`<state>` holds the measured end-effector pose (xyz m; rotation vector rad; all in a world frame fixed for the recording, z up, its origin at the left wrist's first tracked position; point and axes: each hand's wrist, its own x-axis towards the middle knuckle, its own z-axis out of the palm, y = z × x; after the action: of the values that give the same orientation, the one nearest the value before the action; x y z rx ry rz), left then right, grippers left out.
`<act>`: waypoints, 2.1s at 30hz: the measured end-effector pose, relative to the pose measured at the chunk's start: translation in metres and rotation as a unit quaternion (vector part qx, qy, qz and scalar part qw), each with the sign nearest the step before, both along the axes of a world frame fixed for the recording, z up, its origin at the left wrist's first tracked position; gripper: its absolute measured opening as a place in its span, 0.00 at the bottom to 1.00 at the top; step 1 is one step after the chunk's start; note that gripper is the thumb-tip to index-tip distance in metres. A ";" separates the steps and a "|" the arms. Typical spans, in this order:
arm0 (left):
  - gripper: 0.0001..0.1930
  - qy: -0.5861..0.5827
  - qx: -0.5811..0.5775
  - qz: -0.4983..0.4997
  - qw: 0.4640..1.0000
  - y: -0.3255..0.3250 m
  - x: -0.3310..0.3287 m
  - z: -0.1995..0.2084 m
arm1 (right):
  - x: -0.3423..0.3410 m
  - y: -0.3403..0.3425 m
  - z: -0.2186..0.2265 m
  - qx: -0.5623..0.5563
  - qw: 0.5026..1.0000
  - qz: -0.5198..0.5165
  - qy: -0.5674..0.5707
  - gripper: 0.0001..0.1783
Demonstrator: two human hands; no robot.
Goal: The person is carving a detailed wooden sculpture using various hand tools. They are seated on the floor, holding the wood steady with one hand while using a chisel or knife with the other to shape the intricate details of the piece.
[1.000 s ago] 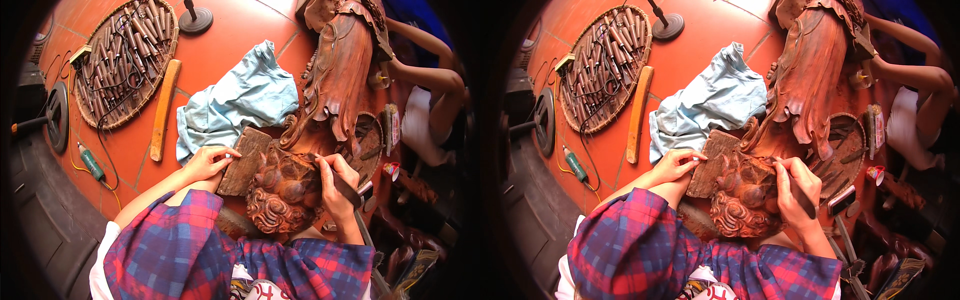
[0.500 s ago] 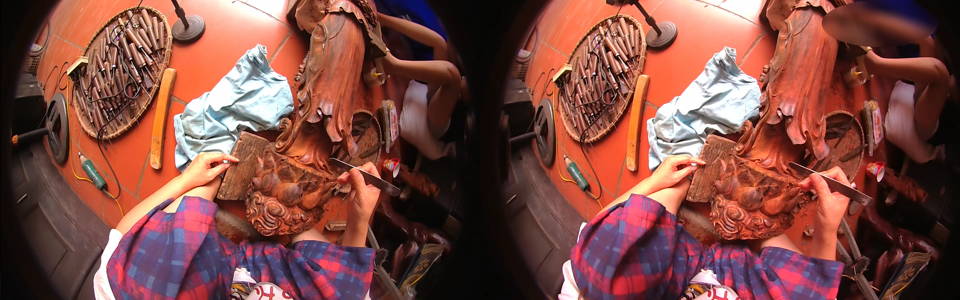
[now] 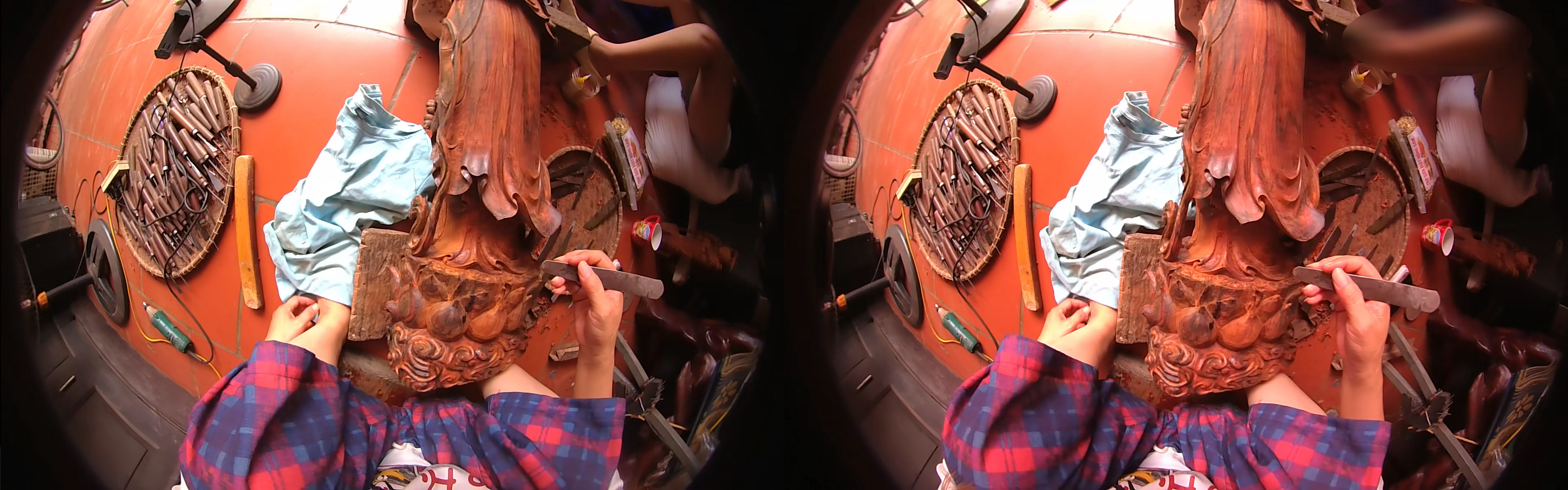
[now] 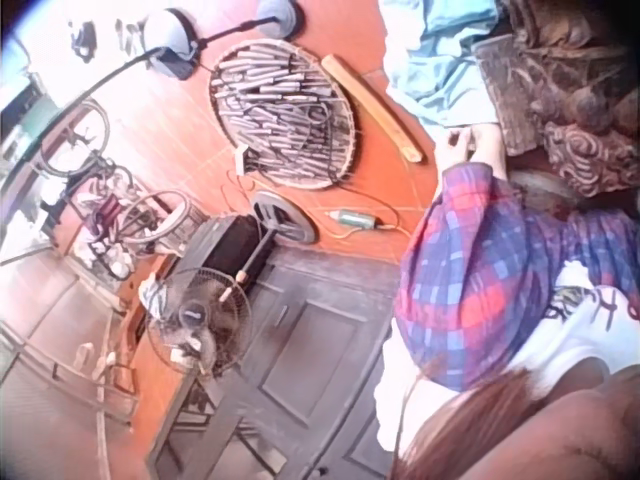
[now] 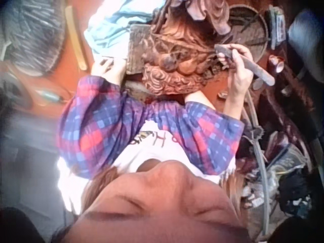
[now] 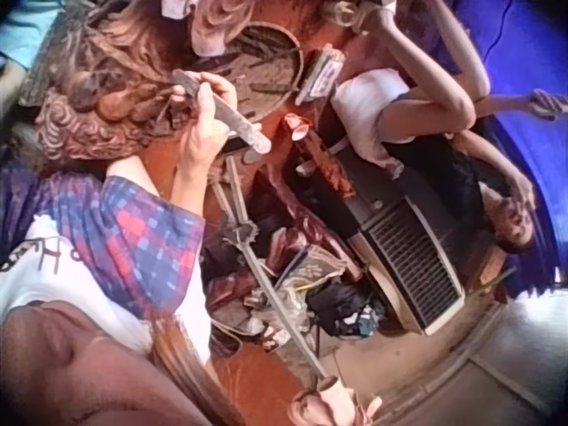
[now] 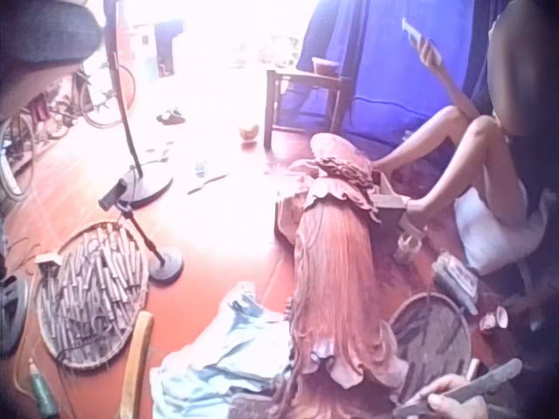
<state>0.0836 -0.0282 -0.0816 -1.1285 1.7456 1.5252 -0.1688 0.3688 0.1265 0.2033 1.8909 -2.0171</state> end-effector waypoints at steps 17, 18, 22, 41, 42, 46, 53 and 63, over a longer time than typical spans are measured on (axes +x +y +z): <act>0.24 -0.093 0.078 0.065 0.991 0.009 0.005 -0.003 | -0.036 0.022 0.028 0.055 0.972 0.228 0.018 0.07; 0.24 -0.100 0.076 0.071 0.989 0.007 0.006 0.000 | -0.041 0.022 0.028 0.053 0.971 0.234 -0.001 0.06; 0.25 -0.115 0.078 0.080 0.987 0.005 0.006 0.006 | -0.051 0.021 0.028 0.047 0.969 0.229 -0.083 0.06; 0.29 -0.136 0.107 0.129 0.976 0.010 -0.009 0.022 | -0.085 0.046 0.056 -0.285 0.942 0.170 -0.040 0.26; 0.29 -0.138 0.108 0.133 0.975 0.010 -0.008 0.022 | -0.089 0.044 0.055 -0.317 0.928 0.189 -0.047 0.24; 0.34 -0.156 0.111 0.165 0.968 0.007 0.028 -0.019 | -0.104 0.017 0.051 -0.220 0.922 0.298 0.110 0.20; 0.23 -0.160 0.021 0.025 0.987 0.014 0.004 0.008 | -0.099 -0.014 0.043 0.056 0.934 0.300 0.187 0.26; 0.13 -0.065 -0.160 -0.257 0.951 0.012 -0.052 0.073 | -0.120 -0.087 0.048 0.131 0.851 0.458 0.220 0.07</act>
<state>0.0313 -0.0163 -0.0087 -0.7999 2.0363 0.8594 -0.2886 0.2821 0.1745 -0.9926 1.9338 -1.1864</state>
